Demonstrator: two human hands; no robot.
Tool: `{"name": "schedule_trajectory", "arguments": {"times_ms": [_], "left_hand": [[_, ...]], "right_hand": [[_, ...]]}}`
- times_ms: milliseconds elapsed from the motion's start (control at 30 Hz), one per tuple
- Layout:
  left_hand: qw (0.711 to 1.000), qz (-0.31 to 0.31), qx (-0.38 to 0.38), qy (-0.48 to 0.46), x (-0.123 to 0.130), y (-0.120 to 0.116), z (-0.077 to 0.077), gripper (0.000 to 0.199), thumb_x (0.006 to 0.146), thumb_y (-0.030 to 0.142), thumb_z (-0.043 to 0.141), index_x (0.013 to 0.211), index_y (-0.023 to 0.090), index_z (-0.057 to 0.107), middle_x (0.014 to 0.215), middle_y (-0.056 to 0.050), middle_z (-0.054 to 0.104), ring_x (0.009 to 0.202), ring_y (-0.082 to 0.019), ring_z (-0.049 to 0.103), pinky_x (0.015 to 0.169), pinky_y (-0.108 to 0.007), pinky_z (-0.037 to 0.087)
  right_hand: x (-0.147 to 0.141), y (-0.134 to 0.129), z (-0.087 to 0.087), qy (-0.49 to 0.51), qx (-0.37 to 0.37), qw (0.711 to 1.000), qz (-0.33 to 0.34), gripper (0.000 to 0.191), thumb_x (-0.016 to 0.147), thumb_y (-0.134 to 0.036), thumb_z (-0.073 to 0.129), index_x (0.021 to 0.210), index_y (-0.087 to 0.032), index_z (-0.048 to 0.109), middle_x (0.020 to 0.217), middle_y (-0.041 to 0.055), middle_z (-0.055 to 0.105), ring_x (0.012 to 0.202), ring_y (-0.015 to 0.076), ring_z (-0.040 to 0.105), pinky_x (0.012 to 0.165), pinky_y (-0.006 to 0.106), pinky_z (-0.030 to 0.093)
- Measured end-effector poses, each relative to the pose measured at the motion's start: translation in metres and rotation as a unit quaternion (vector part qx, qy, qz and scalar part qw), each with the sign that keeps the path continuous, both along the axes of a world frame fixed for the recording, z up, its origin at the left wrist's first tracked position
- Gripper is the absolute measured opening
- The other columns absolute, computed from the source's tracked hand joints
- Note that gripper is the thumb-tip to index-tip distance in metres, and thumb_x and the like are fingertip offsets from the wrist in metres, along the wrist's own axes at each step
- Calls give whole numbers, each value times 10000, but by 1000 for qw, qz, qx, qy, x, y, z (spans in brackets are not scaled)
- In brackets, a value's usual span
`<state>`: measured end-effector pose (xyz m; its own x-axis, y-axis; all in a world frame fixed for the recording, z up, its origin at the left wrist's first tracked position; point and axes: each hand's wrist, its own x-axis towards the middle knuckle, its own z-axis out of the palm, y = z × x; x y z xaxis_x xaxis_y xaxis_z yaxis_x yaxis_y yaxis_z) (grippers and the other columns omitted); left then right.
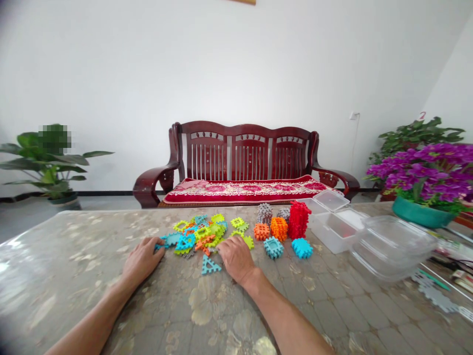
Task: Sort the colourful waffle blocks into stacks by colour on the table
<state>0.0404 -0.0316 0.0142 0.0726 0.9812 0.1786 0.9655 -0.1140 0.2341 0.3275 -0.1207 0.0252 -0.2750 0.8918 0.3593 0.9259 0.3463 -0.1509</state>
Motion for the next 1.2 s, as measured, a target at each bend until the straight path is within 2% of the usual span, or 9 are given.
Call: {"name": "schedule_trajectory", "arguments": {"times_ms": [167,267,400,567,767,933,1200], "left_hand": [[1000,0,-4,0,1,-1,2,332,883,314,406,1090,227,651,1282,-102,614,1162,-281,598,975,-410,452],[1000,4,-6,2,2,-3,4,331,882,309,411,1094,228,652,1273,-100,620,1163,-277,598,982,-404,449],[1000,8,-5,2,3,-4,5,322,875,297,423,1090,237,656,1275,-91,625,1165,-268,597,984,-396,449],[1000,10,1,-3,3,-3,4,315,873,301,436,1080,237,664,1264,-87,633,1155,-269,600,979,-394,450],[1000,11,-6,-3,4,-5,7,321,871,292,437,1094,232,661,1274,-90,627,1155,-266,601,985,-390,445],[1000,5,-12,-2,2,-3,4,332,885,312,408,1098,225,647,1288,-101,611,1166,-285,592,980,-414,447],[1000,2,-12,-6,-1,2,-1,338,883,315,410,1109,228,646,1303,-106,607,1167,-290,589,982,-428,443]], "right_hand": [[14,3,8,173,5,979,-106,277,978,-199,465,1110,-237,705,1102,41,740,1042,178,659,922,277,464],[30,7,9,215,-33,964,-156,323,974,-209,435,1169,-230,692,1166,49,730,1081,179,664,926,280,478],[45,9,5,165,-51,968,-182,329,944,-218,463,1186,-196,686,1189,84,715,1127,209,642,962,309,466],[45,5,6,125,-39,972,-198,383,882,-264,556,1250,-206,645,1215,76,694,1145,218,618,993,321,445],[31,0,13,44,-67,983,-168,473,808,-321,638,1266,-204,625,1221,108,686,1161,274,593,994,369,436],[25,1,16,10,-84,984,-154,470,803,-280,611,1268,-209,611,1254,110,655,1176,265,574,984,360,435],[23,6,21,-27,-79,986,-144,487,795,-253,596,1280,-212,608,1193,121,678,1118,269,610,946,357,455]]}}
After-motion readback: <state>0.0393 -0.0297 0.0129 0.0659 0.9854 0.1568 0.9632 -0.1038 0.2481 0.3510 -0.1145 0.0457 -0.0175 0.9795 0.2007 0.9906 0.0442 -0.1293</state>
